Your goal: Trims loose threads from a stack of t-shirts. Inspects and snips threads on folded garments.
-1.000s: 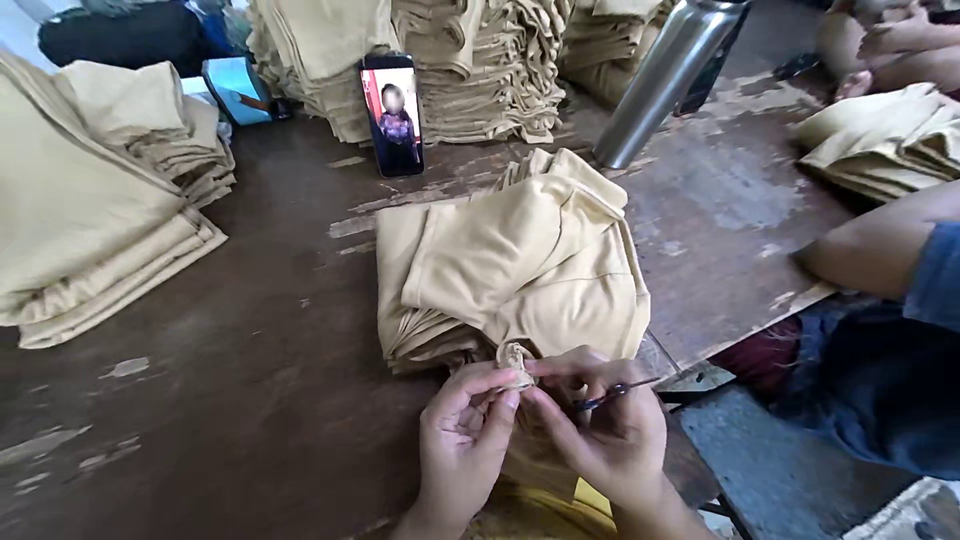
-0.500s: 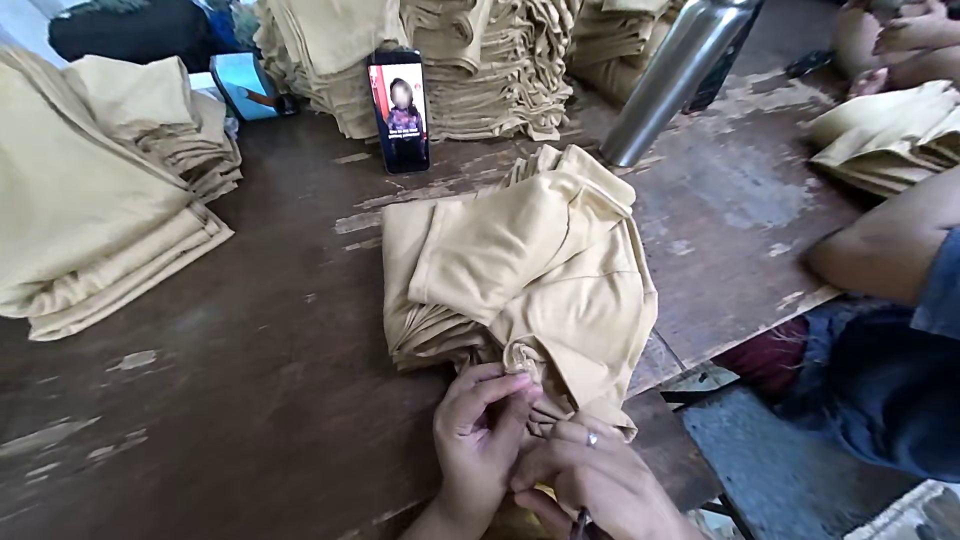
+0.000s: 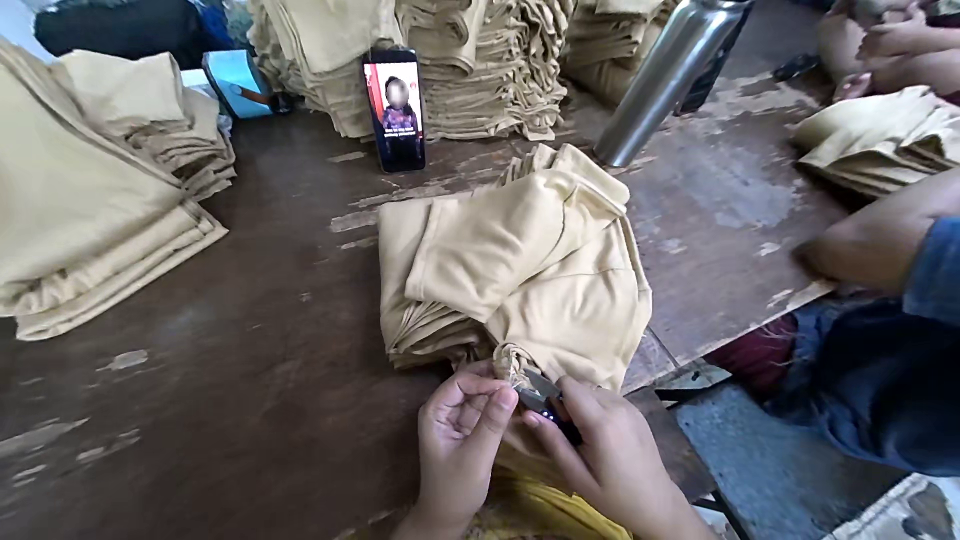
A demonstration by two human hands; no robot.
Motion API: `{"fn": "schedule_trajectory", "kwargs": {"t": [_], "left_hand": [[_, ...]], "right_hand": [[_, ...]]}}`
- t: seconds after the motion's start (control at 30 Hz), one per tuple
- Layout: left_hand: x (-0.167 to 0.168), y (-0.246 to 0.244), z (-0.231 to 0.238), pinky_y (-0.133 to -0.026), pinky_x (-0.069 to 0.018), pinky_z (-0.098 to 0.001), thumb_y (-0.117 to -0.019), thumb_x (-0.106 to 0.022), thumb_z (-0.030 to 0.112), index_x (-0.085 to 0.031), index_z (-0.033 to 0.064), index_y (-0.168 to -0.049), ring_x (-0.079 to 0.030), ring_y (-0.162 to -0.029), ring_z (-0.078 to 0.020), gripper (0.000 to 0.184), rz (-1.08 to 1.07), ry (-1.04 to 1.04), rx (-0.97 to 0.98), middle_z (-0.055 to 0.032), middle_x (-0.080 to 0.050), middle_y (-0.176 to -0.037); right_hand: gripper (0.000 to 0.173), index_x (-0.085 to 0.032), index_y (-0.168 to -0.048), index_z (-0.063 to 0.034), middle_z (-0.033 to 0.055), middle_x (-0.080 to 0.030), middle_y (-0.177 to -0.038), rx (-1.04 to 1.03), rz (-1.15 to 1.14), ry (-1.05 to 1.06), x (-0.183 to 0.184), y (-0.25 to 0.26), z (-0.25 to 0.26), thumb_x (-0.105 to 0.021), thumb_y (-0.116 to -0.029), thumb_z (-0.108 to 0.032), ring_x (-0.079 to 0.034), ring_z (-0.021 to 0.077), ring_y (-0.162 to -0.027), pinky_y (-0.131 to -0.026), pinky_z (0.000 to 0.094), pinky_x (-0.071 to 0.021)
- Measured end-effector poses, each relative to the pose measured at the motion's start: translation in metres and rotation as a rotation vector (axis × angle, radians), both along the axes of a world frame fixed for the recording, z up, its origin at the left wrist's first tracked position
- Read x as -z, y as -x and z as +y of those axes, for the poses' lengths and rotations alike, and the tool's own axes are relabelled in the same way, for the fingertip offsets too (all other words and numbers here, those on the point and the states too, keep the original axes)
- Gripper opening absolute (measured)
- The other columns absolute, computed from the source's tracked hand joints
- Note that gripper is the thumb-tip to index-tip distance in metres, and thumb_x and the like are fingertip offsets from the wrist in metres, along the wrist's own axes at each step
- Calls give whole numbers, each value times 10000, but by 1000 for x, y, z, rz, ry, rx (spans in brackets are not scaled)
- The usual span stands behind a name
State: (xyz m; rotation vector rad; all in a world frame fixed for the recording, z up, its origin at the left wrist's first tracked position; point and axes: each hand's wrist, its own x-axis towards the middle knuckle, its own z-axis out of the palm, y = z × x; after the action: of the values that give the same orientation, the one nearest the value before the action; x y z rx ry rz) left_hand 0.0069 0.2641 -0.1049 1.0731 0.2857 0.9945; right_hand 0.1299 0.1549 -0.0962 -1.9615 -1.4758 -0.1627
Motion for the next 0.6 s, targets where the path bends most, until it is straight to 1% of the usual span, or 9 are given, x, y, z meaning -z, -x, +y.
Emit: {"fn": "schedule_trajectory", "kwargs": {"t": [0.07, 0.17, 0.3, 0.37, 0.47, 0.5, 0.6], "left_hand": [[-1, 0, 0, -879, -587, -231, -954, -707, 133, -749, 84, -981, -694, -1007, -70, 69, -7, -23, 2, -24, -728, -1112], [-1, 1, 0, -867, -595, -231, -957, -703, 129, -752, 73, -998, -700, -989, -70, 85, -11, -24, 10, -26, -729, -1103], [0, 2, 2, -890, -593, -273, -988, -663, 159, -707, 111, -1027, -704, -986, -84, 76, 7, 6, 19, -5, -729, -1066], [0, 2, 2, -899, -591, -278, -999, -649, 168, -695, 117, -1029, -703, -990, -86, 75, 12, 7, 20, -2, -727, -1059], [0, 1, 3, -872, -599, -285, -1005, -637, 178, -654, 135, -1029, -707, -944, -86, 52, 7, 29, 8, 7, -715, -1027], [-1, 0, 4, -866, -605, -295, -1001, -642, 164, -636, 137, -1054, -711, -929, -91, 60, 5, 32, 1, 9, -712, -1025], [-2, -2, 6, -882, -603, -296, -964, -677, 64, -603, 97, -1215, -716, -966, -100, 264, -5, 16, 5, -3, -727, -1092]], "right_hand": [[487, -573, -812, -95, -10, -467, -575, 25, -29, 3, -2, 3, 4, -421, -1061, -485, -471, 116, -483, -448, 281, -380], [502, -583, -806, -94, -5, -472, -558, 49, -75, -11, -2, 6, 10, -385, -1074, -471, -484, 131, -470, -437, 296, -377], [521, -575, -783, -102, -6, -456, -534, 51, -70, -18, 1, 3, 13, -347, -1089, -457, -480, 131, -452, -423, 300, -370], [530, -568, -776, -105, -9, -444, -528, 42, -50, -22, 1, 2, 13, -335, -1094, -460, -471, 122, -447, -417, 293, -361], [530, -578, -810, -100, -9, -457, -546, 15, 9, -22, 0, -1, 10, -322, -1101, -461, -480, 109, -465, -431, 283, -381], [527, -577, -825, -99, -12, -459, -553, 0, 32, -16, 0, -2, 8, -319, -1102, -465, -478, 99, -471, -436, 277, -384], [512, -557, -832, -98, -22, -437, -565, -37, 65, 4, -1, -4, 6, -352, -1088, -491, -451, 84, -479, -443, 265, -372]]}}
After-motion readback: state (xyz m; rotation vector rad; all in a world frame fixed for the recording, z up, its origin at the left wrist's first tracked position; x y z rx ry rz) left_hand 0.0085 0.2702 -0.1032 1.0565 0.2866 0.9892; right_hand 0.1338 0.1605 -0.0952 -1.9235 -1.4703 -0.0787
